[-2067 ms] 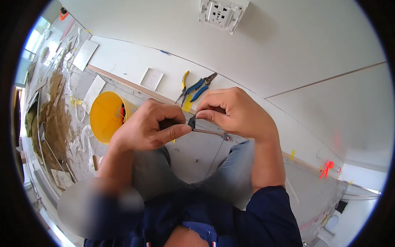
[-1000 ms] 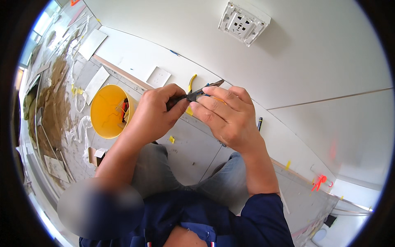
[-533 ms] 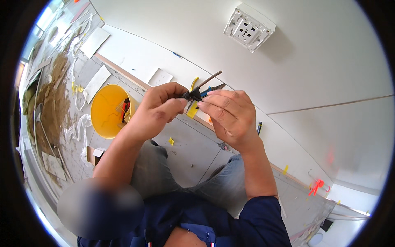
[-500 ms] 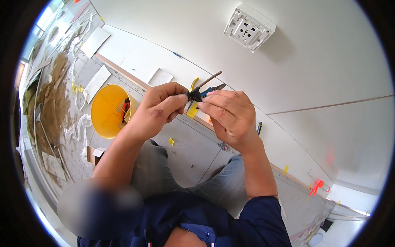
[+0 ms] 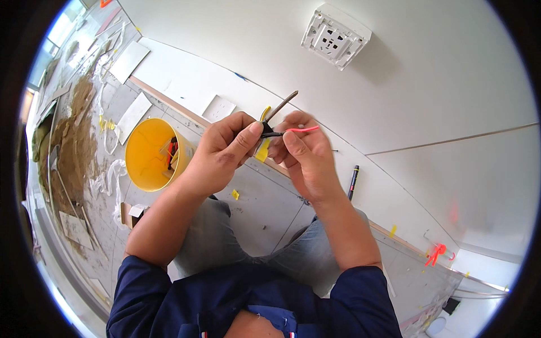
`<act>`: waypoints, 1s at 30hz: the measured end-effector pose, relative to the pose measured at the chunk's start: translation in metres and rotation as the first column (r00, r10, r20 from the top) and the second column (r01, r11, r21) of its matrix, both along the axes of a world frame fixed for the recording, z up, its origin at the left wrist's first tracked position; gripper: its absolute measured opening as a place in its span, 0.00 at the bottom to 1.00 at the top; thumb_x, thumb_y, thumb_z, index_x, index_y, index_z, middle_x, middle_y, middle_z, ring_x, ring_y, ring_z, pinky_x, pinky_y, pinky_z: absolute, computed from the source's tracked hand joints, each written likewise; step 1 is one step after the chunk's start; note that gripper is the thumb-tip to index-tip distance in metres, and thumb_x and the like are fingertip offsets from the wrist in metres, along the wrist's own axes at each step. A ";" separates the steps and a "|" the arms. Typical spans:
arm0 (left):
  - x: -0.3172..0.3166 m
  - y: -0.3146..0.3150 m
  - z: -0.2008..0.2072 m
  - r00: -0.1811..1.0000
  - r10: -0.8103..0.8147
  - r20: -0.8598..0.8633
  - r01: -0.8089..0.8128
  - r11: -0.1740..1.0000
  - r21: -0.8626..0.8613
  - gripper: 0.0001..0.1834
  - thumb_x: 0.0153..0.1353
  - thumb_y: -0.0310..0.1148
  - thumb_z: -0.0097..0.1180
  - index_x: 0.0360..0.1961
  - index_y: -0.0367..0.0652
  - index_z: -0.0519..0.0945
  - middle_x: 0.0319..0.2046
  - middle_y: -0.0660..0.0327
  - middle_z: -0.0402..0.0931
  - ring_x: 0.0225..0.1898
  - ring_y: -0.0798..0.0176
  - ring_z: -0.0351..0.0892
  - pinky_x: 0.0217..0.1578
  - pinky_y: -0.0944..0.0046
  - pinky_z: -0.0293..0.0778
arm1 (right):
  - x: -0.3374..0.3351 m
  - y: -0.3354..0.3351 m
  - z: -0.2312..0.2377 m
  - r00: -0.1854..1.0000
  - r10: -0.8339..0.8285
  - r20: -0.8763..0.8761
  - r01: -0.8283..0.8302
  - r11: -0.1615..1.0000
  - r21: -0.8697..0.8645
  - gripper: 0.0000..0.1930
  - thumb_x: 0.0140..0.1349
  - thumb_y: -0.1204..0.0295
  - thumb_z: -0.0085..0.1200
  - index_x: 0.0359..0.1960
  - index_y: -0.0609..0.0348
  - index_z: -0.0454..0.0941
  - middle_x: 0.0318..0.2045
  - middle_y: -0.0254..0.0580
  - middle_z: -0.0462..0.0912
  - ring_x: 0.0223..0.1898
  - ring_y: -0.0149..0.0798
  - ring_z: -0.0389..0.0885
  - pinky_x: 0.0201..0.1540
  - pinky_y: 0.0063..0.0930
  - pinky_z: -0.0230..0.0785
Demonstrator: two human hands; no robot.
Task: The person strips the insulation off a red wire using a screwdriver, then retrieves a white electrical outlet cover from a yellow bucket and places it on the wall. They then move to another outlet, strip wires, and connect them to the outlet terminals using pliers.
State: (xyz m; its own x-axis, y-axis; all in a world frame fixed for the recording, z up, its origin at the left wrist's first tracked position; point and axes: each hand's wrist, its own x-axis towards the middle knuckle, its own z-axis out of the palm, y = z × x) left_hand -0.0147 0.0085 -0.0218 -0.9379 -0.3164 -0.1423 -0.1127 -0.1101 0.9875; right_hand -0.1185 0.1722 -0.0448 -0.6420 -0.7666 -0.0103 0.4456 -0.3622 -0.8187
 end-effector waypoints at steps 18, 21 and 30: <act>0.002 0.012 0.000 0.971 0.054 -0.232 -0.163 0.862 -0.480 0.10 0.65 0.23 0.61 0.46 0.33 0.79 0.36 0.56 0.74 0.34 0.63 0.75 0.35 0.65 0.75 | 0.011 -0.002 0.004 0.959 -0.079 -0.272 0.106 0.991 0.085 0.03 0.73 0.78 0.50 0.41 0.64 0.76 0.42 0.42 0.80 0.38 0.29 0.81 0.38 0.26 0.75; 0.003 0.011 0.002 0.977 0.053 -0.206 -0.147 0.865 -0.479 0.10 0.64 0.22 0.63 0.45 0.34 0.78 0.37 0.56 0.74 0.33 0.63 0.76 0.35 0.64 0.77 | 0.012 -0.004 0.004 0.935 -0.131 -0.329 0.166 0.983 0.081 0.03 0.72 0.78 0.50 0.41 0.64 0.76 0.46 0.43 0.78 0.39 0.30 0.81 0.37 0.26 0.75; 0.004 0.014 0.001 0.952 0.090 -0.293 -0.253 0.771 -0.584 0.21 0.59 0.21 0.65 0.55 0.38 0.77 0.35 0.56 0.73 0.31 0.59 0.77 0.34 0.63 0.77 | 0.006 -0.001 0.010 0.998 -0.063 0.013 0.061 0.994 0.087 0.05 0.74 0.73 0.53 0.44 0.60 0.79 0.40 0.38 0.81 0.37 0.28 0.80 0.36 0.24 0.72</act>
State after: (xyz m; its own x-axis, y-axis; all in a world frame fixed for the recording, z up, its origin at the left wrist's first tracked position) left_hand -0.0112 0.0228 -0.0209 -0.8373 -0.4182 0.3521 0.0918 0.5274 0.8447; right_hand -0.1128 0.1711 -0.0350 -0.6876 -0.7210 -0.0858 0.4378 -0.3174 -0.8412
